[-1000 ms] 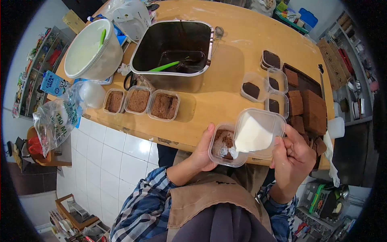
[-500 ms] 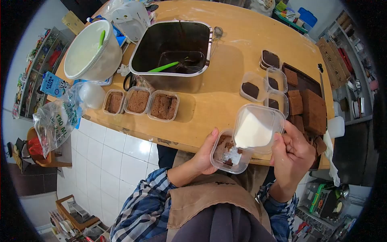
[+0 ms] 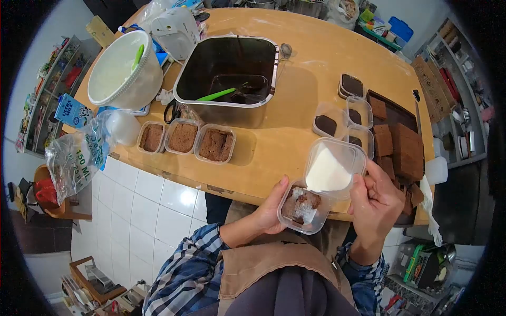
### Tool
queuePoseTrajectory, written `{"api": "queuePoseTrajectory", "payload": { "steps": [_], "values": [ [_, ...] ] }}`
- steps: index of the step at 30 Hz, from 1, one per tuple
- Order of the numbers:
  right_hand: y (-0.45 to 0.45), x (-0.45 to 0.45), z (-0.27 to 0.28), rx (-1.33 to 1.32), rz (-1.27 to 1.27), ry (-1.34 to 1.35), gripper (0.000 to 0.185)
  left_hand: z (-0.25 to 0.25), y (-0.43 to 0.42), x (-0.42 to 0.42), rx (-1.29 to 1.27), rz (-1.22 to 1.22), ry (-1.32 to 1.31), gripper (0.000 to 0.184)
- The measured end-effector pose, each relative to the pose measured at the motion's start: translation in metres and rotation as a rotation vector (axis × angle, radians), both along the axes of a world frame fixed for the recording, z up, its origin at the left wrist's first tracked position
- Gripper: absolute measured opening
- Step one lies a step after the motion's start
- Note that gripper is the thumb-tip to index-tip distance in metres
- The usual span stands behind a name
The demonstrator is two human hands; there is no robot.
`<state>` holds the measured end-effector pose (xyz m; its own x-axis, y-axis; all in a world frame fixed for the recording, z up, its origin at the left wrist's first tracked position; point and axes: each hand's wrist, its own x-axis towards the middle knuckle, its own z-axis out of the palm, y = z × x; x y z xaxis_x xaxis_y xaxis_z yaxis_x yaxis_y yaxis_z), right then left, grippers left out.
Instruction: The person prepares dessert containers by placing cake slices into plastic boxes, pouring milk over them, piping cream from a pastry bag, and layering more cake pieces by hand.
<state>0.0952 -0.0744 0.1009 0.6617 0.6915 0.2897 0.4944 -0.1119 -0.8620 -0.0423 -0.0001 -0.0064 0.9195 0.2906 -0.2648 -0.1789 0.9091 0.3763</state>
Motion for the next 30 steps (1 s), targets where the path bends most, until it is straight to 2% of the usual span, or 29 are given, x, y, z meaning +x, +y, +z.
{"api": "queuePoseTrajectory", "payload": {
  "steps": [4,10,13,14,17,22,25,28,30],
  "values": [
    [-0.005,0.004,-0.002,-0.016,-0.024,0.006,0.03,-0.012,0.006,-0.006,-0.082,0.006,-0.195,0.066],
    [-0.007,0.005,0.0,-0.039,-0.056,0.018,0.03,-0.013,0.012,-0.01,-0.059,0.062,-0.246,0.069],
    [-0.009,0.008,-0.006,-0.02,-0.027,-0.068,0.027,0.003,0.011,-0.011,0.073,0.098,0.035,0.08],
    [-0.01,0.008,-0.009,-0.008,-0.011,-0.111,0.026,0.004,0.012,-0.012,0.089,0.104,0.037,0.081],
    [-0.01,0.002,-0.002,-0.013,-0.049,-0.015,0.029,0.006,0.013,-0.013,0.141,0.12,0.047,0.081],
    [-0.015,-0.001,0.002,-0.029,0.029,-0.135,0.026,0.007,0.014,-0.012,0.193,0.12,0.051,0.081],
    [-0.017,-0.004,0.003,-0.032,0.081,-0.168,0.025,0.007,0.014,-0.011,0.132,0.109,0.073,0.083],
    [-0.019,-0.006,0.001,-0.039,0.119,-0.189,0.026,0.003,0.013,-0.008,0.067,0.166,-0.035,0.074],
    [-0.018,-0.006,0.001,-0.047,0.111,-0.181,0.028,0.004,0.012,-0.008,0.069,0.169,-0.03,0.074]
  ]
}}
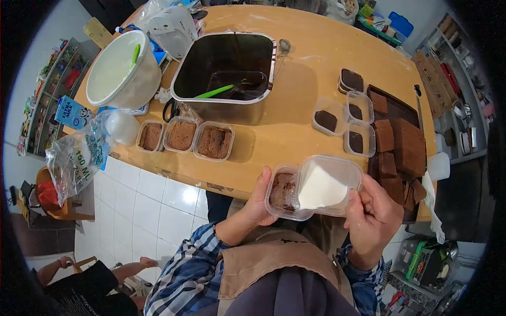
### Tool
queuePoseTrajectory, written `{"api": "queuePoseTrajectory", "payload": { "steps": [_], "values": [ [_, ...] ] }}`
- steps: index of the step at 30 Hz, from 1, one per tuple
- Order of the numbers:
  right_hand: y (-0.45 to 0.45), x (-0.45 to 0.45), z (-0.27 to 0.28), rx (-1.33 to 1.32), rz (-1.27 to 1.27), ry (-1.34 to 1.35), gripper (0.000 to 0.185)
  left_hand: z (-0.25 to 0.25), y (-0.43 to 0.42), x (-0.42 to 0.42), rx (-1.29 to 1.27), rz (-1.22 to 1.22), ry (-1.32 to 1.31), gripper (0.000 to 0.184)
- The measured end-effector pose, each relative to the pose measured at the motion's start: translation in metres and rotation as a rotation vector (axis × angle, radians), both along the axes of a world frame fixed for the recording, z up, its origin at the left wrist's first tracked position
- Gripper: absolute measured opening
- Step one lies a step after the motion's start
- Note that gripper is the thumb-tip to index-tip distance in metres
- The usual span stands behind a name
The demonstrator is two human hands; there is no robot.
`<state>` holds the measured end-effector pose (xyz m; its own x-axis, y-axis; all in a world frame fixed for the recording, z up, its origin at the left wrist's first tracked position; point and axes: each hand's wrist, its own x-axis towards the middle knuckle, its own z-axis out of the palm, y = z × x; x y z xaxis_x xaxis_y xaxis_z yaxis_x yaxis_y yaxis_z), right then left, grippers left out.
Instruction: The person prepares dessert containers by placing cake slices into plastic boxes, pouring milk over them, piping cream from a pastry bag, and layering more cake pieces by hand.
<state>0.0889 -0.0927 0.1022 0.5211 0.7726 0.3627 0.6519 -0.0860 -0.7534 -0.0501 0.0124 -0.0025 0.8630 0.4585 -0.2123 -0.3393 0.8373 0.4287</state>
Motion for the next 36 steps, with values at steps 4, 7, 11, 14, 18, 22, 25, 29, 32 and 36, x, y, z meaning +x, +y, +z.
{"api": "queuePoseTrajectory", "payload": {
  "steps": [4,7,11,14,18,22,25,29,32,36],
  "values": [
    [0.009,-0.003,0.007,-0.056,-0.05,0.271,0.028,-0.001,-0.001,0.0,0.017,0.009,-0.021,0.073],
    [0.021,0.003,0.005,-0.053,-0.043,0.551,0.024,-0.008,0.0,-0.007,-0.005,0.021,-0.022,0.071],
    [0.042,0.013,-0.008,-0.067,0.004,0.76,0.022,-0.012,0.004,-0.024,0.086,0.066,0.169,0.082],
    [0.059,0.019,-0.026,-0.102,0.021,0.803,0.022,-0.026,0.013,-0.042,-0.026,0.201,0.115,0.08],
    [0.082,0.018,-0.055,-0.125,0.027,0.784,0.019,-0.02,0.023,-0.06,0.03,0.363,0.209,0.078],
    [0.102,0.011,-0.083,-0.103,-0.002,0.802,0.016,-0.007,0.024,-0.063,0.12,0.374,0.191,0.074],
    [0.108,0.004,-0.091,-0.079,-0.028,0.813,0.017,-0.007,0.025,-0.062,0.108,0.355,0.191,0.073],
    [0.114,0.002,-0.098,-0.091,-0.054,0.801,0.02,-0.01,0.025,-0.06,0.063,0.353,0.121,0.062],
    [0.114,0.003,-0.104,-0.046,-0.034,0.902,0.03,-0.007,0.025,-0.059,0.062,0.336,0.119,0.058],
    [0.105,-0.001,-0.109,0.104,0.048,0.964,0.048,-0.013,0.022,-0.057,0.061,0.353,0.139,0.055]
  ]
}}
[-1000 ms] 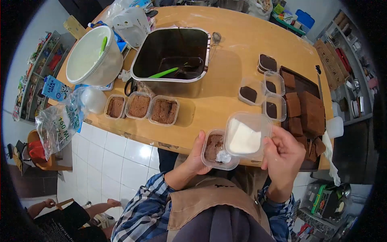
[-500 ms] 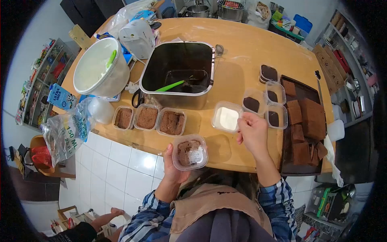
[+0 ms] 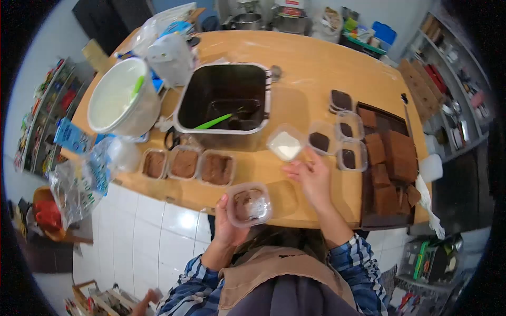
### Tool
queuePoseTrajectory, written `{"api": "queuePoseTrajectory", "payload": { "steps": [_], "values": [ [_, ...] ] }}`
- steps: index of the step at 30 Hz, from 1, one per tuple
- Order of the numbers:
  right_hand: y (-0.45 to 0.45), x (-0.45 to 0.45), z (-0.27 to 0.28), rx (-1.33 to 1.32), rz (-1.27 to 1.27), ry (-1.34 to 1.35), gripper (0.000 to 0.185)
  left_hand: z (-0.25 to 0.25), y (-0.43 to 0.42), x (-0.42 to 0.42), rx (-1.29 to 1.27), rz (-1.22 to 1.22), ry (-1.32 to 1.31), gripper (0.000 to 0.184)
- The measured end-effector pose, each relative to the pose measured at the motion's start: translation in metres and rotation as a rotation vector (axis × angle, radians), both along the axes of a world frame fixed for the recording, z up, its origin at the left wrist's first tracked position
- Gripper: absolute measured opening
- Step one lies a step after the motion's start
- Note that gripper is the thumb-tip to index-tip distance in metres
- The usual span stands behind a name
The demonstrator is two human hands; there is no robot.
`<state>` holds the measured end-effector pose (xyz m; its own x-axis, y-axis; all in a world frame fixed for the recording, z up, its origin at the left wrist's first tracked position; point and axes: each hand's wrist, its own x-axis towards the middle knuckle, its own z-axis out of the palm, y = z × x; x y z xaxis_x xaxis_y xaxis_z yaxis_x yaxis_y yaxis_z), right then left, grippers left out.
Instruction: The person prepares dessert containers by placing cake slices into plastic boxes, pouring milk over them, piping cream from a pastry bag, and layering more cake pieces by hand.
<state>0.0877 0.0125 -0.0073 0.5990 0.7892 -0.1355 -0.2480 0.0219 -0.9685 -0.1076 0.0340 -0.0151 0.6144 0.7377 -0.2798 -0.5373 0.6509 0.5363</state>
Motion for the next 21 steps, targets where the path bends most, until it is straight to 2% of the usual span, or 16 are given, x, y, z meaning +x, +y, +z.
{"api": "queuePoseTrajectory", "payload": {
  "steps": [2,5,8,9,11,14,15,16,20,21],
  "values": [
    [-0.013,0.003,0.002,0.022,0.06,0.044,0.054,-0.009,-0.002,0.002,-0.022,0.003,0.008,0.055],
    [-0.043,0.011,0.015,-0.026,0.118,0.052,0.048,-0.004,-0.005,0.015,0.075,-0.043,0.117,0.071],
    [-0.085,0.024,0.033,-0.022,0.083,-0.253,0.035,0.009,-0.013,0.028,0.043,-0.131,0.082,0.074],
    [-0.1,0.029,0.045,-0.044,-0.026,-0.334,0.029,0.011,-0.015,0.032,0.05,-0.159,0.09,0.074],
    [-0.133,0.052,0.054,-0.09,-0.277,-0.668,0.027,0.006,-0.015,0.038,0.102,-0.217,0.107,0.074],
    [-0.185,0.1,0.077,-0.076,-0.623,-0.683,0.025,0.007,-0.019,0.052,0.082,-0.256,0.152,0.072],
    [-0.196,0.112,0.087,-0.123,-0.827,-0.628,0.022,0.006,-0.02,0.056,0.09,-0.266,0.149,0.072],
    [-0.221,0.139,0.072,-0.117,-1.004,-0.712,0.021,0.004,-0.02,0.059,0.1,-0.277,0.144,0.072],
    [-0.3,0.178,0.025,-0.105,-1.437,-0.432,0.021,-0.003,-0.022,0.067,0.147,-0.306,0.135,0.071],
    [-0.307,0.182,0.017,-0.083,-1.439,-0.328,0.022,0.001,-0.025,0.07,0.139,-0.323,0.124,0.07]
  ]
}}
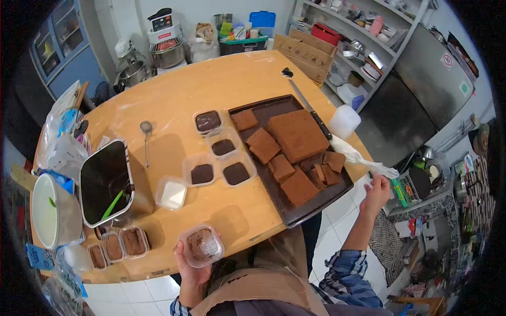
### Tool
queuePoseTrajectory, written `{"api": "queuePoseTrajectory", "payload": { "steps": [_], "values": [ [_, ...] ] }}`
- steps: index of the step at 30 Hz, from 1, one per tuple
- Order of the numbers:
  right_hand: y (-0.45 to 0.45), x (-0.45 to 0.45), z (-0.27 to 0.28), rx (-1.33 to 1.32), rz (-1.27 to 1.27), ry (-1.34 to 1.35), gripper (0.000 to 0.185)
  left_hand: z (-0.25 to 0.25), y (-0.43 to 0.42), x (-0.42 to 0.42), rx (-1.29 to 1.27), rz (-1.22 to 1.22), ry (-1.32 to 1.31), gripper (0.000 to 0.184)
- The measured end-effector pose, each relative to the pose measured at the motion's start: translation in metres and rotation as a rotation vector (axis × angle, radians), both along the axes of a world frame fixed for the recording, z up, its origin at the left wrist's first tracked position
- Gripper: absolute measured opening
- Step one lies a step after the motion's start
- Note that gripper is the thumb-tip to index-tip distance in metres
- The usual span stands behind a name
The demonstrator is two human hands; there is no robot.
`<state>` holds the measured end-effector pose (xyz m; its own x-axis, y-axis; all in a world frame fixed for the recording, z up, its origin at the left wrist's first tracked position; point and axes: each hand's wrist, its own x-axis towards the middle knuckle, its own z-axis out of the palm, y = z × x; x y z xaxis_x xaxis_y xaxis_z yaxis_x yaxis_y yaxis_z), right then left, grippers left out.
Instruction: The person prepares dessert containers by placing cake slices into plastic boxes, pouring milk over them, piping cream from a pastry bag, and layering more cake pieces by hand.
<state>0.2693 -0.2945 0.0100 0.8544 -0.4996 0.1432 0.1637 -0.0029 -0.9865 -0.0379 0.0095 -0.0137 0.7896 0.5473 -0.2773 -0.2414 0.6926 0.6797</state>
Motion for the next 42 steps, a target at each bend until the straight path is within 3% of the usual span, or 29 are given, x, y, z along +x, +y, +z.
{"api": "queuePoseTrajectory", "payload": {
  "steps": [2,6,15,21,25,29,31,33,35,37,39,40,42],
  "values": [
    [-0.012,0.005,-0.016,0.166,0.016,0.122,0.025,0.0,0.0,0.002,-0.005,-0.011,0.024,0.069],
    [-0.02,0.037,-0.043,0.435,0.407,0.112,0.027,0.002,0.003,0.004,0.042,-0.024,0.043,0.07],
    [0.012,0.075,-0.029,0.128,0.358,0.047,0.023,0.004,0.002,0.003,-0.037,0.016,0.046,0.068],
    [0.033,0.103,0.018,0.173,0.265,-0.267,0.032,0.001,0.003,0.004,-0.028,-0.003,-0.002,0.068],
    [0.027,0.069,0.075,0.303,0.238,-0.547,0.044,0.004,0.001,0.002,-0.008,0.007,-0.002,0.066],
    [0.03,0.021,0.103,0.551,0.165,-0.563,0.044,-0.002,0.001,0.006,0.009,-0.021,0.012,0.065],
    [0.031,0.002,0.094,0.647,0.624,-0.713,0.045,0.0,-0.001,0.009,0.001,-0.048,0.01,0.063],
    [0.06,-0.03,0.095,0.682,0.656,-0.619,0.046,0.009,-0.01,0.018,-0.037,-0.064,0.012,0.062],
    [0.089,-0.06,0.093,0.664,0.931,-0.585,0.044,0.021,-0.015,0.026,-0.076,-0.104,-0.017,0.056],
    [0.115,-0.092,0.09,0.647,0.933,-0.517,0.043,0.013,-0.019,0.032,-0.086,-0.088,-0.146,0.052],
    [0.141,-0.123,0.095,0.436,0.895,-0.578,0.044,0.019,-0.026,0.033,-0.032,-0.013,-0.182,0.054],
    [0.157,-0.139,0.099,0.414,0.712,-0.537,0.044,0.023,-0.028,0.032,-0.005,0.01,-0.203,0.056],
    [0.169,-0.151,0.095,0.398,0.772,-0.57,0.044,0.034,-0.029,0.028,0.012,0.004,-0.255,0.057]
  ]
}}
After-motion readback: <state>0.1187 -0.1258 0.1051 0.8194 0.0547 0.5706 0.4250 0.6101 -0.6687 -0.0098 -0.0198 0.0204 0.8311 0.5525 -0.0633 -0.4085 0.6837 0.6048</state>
